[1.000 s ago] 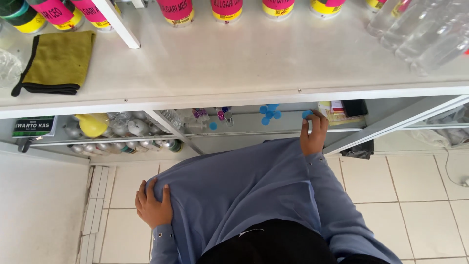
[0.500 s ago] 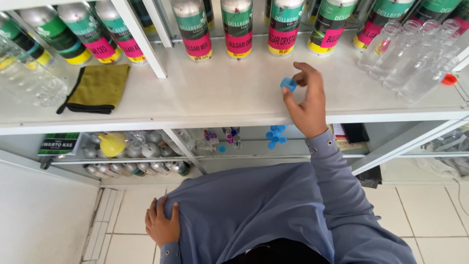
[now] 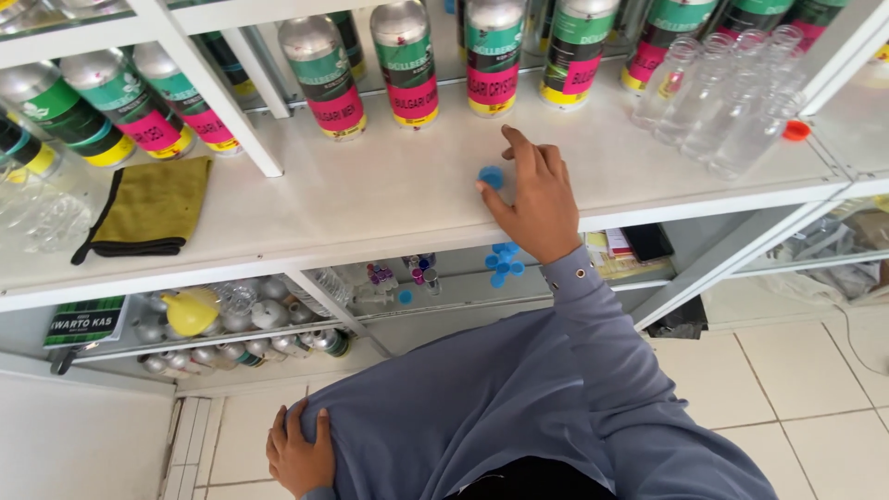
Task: The person cleans a white shelf with a yellow cloth, then picks up small clear bottles and blue caps. They screw the caps onto the bottles and place them on the shelf, repeating the process for several bottles.
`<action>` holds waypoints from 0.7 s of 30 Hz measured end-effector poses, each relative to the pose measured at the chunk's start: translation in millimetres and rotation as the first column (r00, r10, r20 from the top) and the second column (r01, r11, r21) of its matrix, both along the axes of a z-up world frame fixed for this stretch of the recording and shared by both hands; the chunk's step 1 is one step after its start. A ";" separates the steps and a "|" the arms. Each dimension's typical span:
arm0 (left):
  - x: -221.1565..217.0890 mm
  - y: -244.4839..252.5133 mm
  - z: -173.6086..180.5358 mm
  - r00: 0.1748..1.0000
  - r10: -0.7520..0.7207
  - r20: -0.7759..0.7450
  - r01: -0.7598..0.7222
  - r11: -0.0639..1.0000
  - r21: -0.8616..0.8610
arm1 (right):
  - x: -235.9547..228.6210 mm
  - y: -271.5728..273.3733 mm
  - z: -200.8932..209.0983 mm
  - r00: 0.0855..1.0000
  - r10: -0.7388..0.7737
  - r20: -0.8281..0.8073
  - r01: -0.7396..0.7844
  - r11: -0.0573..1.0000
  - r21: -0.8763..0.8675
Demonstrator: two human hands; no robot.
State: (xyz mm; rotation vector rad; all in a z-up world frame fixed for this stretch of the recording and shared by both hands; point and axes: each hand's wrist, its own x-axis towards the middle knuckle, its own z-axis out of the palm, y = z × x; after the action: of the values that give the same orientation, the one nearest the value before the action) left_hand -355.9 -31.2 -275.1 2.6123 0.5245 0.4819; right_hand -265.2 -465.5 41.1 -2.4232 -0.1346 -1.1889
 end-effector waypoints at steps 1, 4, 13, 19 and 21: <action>0.6 -1.3 4.2 0.999 0.029 -0.039 -0.030 0.999 -0.020 | -1.6 0.0 2.7 1.000 0.024 0.013 -0.024 1.000 -0.015; 10.4 8.2 -11.8 0.999 0.049 -0.010 -0.049 0.998 -0.045 | -11.0 -8.8 -1.5 0.981 0.121 0.153 -0.131 0.990 0.056; 41.6 42.9 -58.2 0.995 0.043 0.092 -0.044 0.999 0.010 | -51.7 -146.3 -58.8 0.753 -0.409 0.515 0.156 0.872 0.464; 40.0 44.9 -41.3 0.990 0.140 -0.023 -0.138 0.987 0.082 | -81.3 -205.6 -46.6 0.865 -0.402 0.299 0.298 0.893 0.337; 41.0 49.7 -37.0 0.985 0.160 -0.062 -0.153 0.983 0.105 | -80.0 -217.9 -55.1 0.875 -0.432 0.220 0.352 0.878 0.324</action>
State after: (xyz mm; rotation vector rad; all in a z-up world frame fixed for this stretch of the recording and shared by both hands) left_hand -314.8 18.5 -312.1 2.7046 0.7512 0.4780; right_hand -345.1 -683.4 -13.9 -2.0758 0.4395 -1.6163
